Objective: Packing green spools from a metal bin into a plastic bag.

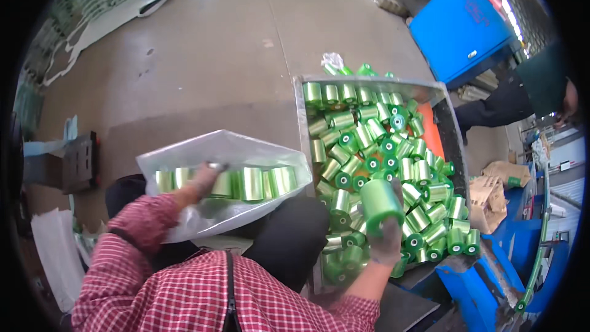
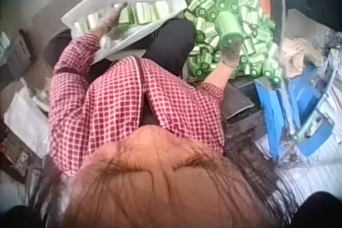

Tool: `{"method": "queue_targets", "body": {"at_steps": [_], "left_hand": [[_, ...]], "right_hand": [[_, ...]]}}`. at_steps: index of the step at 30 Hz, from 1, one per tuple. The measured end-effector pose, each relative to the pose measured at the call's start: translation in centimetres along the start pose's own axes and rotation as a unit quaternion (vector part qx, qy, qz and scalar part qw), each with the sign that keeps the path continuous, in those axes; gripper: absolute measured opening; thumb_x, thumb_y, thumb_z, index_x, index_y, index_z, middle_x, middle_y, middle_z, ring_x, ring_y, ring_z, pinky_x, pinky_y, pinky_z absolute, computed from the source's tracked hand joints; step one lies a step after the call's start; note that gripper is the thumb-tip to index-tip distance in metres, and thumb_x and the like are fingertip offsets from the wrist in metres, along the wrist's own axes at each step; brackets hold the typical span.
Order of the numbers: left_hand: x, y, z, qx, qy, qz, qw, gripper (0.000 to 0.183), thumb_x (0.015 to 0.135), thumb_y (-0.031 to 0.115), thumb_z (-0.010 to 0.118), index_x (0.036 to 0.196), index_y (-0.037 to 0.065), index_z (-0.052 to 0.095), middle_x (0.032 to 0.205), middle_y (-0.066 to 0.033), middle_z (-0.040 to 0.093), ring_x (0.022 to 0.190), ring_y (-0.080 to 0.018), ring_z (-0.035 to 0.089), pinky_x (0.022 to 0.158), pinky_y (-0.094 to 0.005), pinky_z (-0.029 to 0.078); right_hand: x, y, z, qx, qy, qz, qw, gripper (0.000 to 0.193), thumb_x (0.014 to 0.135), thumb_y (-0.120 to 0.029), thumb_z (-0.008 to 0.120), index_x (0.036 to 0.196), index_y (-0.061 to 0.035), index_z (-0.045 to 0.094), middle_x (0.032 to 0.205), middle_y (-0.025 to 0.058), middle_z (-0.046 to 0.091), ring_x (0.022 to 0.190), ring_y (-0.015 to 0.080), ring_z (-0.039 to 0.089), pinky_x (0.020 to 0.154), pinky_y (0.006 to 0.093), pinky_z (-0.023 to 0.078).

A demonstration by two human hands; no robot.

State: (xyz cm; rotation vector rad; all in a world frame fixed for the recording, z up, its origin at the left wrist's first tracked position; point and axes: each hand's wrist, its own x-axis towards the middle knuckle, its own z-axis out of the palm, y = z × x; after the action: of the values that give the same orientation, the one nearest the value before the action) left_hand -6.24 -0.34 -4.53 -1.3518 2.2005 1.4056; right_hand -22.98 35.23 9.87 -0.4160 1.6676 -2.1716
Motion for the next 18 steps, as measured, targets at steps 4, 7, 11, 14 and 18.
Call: {"method": "queue_targets", "body": {"at_steps": [4, 7, 11, 14, 18], "left_hand": [[3.1, -4.8, 4.0, 0.044, 0.106, 0.027, 0.993, 0.058, 0.085, 0.047, 0.054, 0.116, -0.001, 0.053, 0.114, -0.0197, 0.056, 0.108, -0.0293, 0.052, 0.095, -0.0372, 0.039], [2.6, -5.3, 0.2, -0.158, 0.125, 0.056, 0.978, 0.043, 0.086, 0.044, 0.054, 0.102, 0.004, 0.057, 0.095, -0.0117, 0.057, 0.089, -0.0225, 0.054, 0.081, -0.0342, 0.042], [-1.2, -3.6, -6.7, -0.490, 0.086, 0.048, 0.866, 0.029, 0.085, 0.037, 0.056, 0.087, 0.008, 0.062, 0.075, -0.0072, 0.059, 0.071, -0.0194, 0.057, 0.069, -0.0311, 0.046], [-2.8, -5.8, -7.2, -0.080, 0.148, 0.193, 0.967, 0.042, 0.080, 0.037, 0.060, 0.103, 0.002, 0.061, 0.099, -0.0180, 0.063, 0.094, -0.0325, 0.060, 0.085, -0.0399, 0.046], [-4.8, -2.8, -5.2, 0.308, 0.019, 0.309, 0.900, 0.084, 0.069, 0.043, 0.070, 0.131, -0.003, 0.037, 0.136, -0.0266, 0.037, 0.125, -0.0377, 0.039, 0.102, -0.0443, 0.033]], "right_hand": [[-1.0, -1.4, 11.4, -0.231, -0.260, -0.035, 0.937, 0.108, 0.056, -0.034, 0.085, 0.140, -0.0050, 0.024, 0.137, 0.0142, 0.036, 0.122, 0.0305, 0.043, 0.098, 0.0418, 0.041], [-0.4, 3.7, 22.0, -0.463, -0.374, -0.093, 0.798, 0.103, 0.057, -0.035, 0.083, 0.138, -0.0055, 0.027, 0.138, 0.0169, 0.034, 0.128, 0.0343, 0.034, 0.104, 0.0417, 0.034], [2.0, 18.5, 27.1, -0.718, -0.438, -0.116, 0.528, 0.096, 0.071, -0.041, 0.070, 0.143, -0.0084, 0.016, 0.146, 0.0138, 0.025, 0.135, 0.0313, 0.025, 0.106, 0.0463, 0.027], [2.5, 19.0, 28.6, -0.768, -0.445, -0.118, 0.445, 0.096, 0.075, -0.047, 0.063, 0.146, -0.0093, 0.009, 0.150, 0.0127, 0.019, 0.137, 0.0304, 0.022, 0.108, 0.0513, 0.021], [3.8, 14.1, 24.2, -0.766, -0.477, 0.021, 0.432, 0.082, 0.069, -0.044, 0.064, 0.132, 0.0035, 0.041, 0.133, 0.0273, 0.042, 0.124, 0.0402, 0.042, 0.102, 0.0596, 0.028]]}}
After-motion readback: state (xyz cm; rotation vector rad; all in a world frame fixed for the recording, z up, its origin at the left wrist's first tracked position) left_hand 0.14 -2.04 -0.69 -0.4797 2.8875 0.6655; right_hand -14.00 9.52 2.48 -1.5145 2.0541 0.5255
